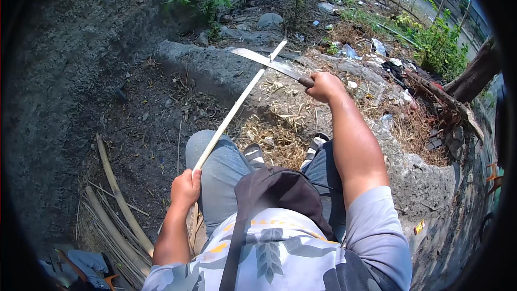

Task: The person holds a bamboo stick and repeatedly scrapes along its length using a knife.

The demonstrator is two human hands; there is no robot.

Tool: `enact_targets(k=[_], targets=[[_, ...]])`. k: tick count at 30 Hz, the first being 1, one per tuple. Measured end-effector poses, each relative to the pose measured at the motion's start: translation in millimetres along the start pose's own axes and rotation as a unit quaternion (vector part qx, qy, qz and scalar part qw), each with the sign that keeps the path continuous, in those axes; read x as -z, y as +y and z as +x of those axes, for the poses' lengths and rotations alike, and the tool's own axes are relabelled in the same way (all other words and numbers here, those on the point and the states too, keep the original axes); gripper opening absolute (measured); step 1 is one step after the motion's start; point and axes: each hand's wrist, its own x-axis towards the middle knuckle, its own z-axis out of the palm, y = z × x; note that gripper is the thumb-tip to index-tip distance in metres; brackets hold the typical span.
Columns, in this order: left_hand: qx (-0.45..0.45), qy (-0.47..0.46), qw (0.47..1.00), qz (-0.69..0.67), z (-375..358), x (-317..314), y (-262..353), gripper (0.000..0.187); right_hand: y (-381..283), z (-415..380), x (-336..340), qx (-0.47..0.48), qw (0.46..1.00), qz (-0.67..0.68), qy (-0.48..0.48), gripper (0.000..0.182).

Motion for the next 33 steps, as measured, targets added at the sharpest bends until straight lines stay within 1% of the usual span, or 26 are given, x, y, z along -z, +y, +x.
enact_targets(k=[2,3,6,8,9,10,12,13,16,17,18,19,20,21,22,24,26,28,29,33], targets=[[-0.004,0.001,1.000,-0.017,1,-2,-3,0.051,-15,-9,7,-0.009,1.000,-0.005,0.004,0.033],[-0.006,-0.003,1.000,-0.023,-1,-4,-5,0.051,-21,-12,7,-0.001,1.000,0.019,0.014,0.032],[-0.012,0.020,0.999,-0.038,-1,-14,-11,0.051,-41,-21,18,0.060,0.995,0.075,-0.027,0.032],[-0.014,0.029,0.998,-0.050,-2,-14,-10,0.051,-50,-16,10,0.134,0.986,0.028,-0.089,0.038],[-0.013,0.033,0.998,-0.057,-3,-15,-9,0.051,-59,-20,7,0.167,0.980,0.023,-0.109,0.038],[-0.013,0.031,0.998,-0.047,-3,-14,-9,0.050,-70,-32,13,0.176,0.976,-0.003,-0.127,0.036],[-0.013,0.026,0.999,-0.026,-2,-12,-10,0.050,-81,-38,7,0.224,0.966,-0.053,-0.119,0.035],[-0.012,0.025,0.999,-0.031,-2,-13,-10,0.050,-86,-39,9,0.233,0.962,-0.074,-0.119,0.034],[-0.010,0.019,0.998,-0.053,-3,-13,-14,0.051,-78,-32,17,0.270,0.957,-0.088,-0.063,0.034],[-0.007,0.019,0.997,-0.072,-3,-15,-14,0.051,-63,-24,13,0.271,0.960,-0.058,-0.045,0.034],[-0.003,0.021,0.996,-0.091,-3,-15,-15,0.052,-50,-22,15,0.229,0.972,-0.031,-0.034,0.035],[-0.004,0.014,0.996,-0.092,-4,-15,-17,0.052,-39,-14,13,0.161,0.986,-0.035,-0.023,0.037],[-0.005,0.009,0.996,-0.094,-3,-14,-19,0.053,-27,-8,12,0.068,0.998,-0.007,0.003,0.040],[-0.006,0.005,0.995,-0.097,-2,-14,-20,0.053,-12,-1,7,0.001,0.998,0.043,0.055,0.045],[-0.013,0.005,0.997,-0.081,1,-13,-17,0.053,-4,4,8,-0.066,0.991,0.089,0.075,0.051],[-0.024,0.001,0.999,-0.047,3,-8,-12,0.054,16,12,-1,-0.074,0.989,0.128,0.019,0.055],[-0.017,-0.010,0.999,-0.034,1,-2,-10,0.053,28,20,-11,-0.061,0.991,0.122,-0.012,0.056],[-0.019,-0.015,0.999,-0.034,3,-4,-8,0.052,16,15,0,-0.068,0.991,0.110,-0.041,0.059],[-0.020,-0.014,0.999,-0.039,3,-5,-9,0.052,8,9,3,-0.063,0.991,0.117,-0.020,0.055],[-0.017,-0.004,0.999,-0.041,0,-10,-13,0.050,-14,9,5,-0.037,0.978,0.205,-0.022,0.051]])
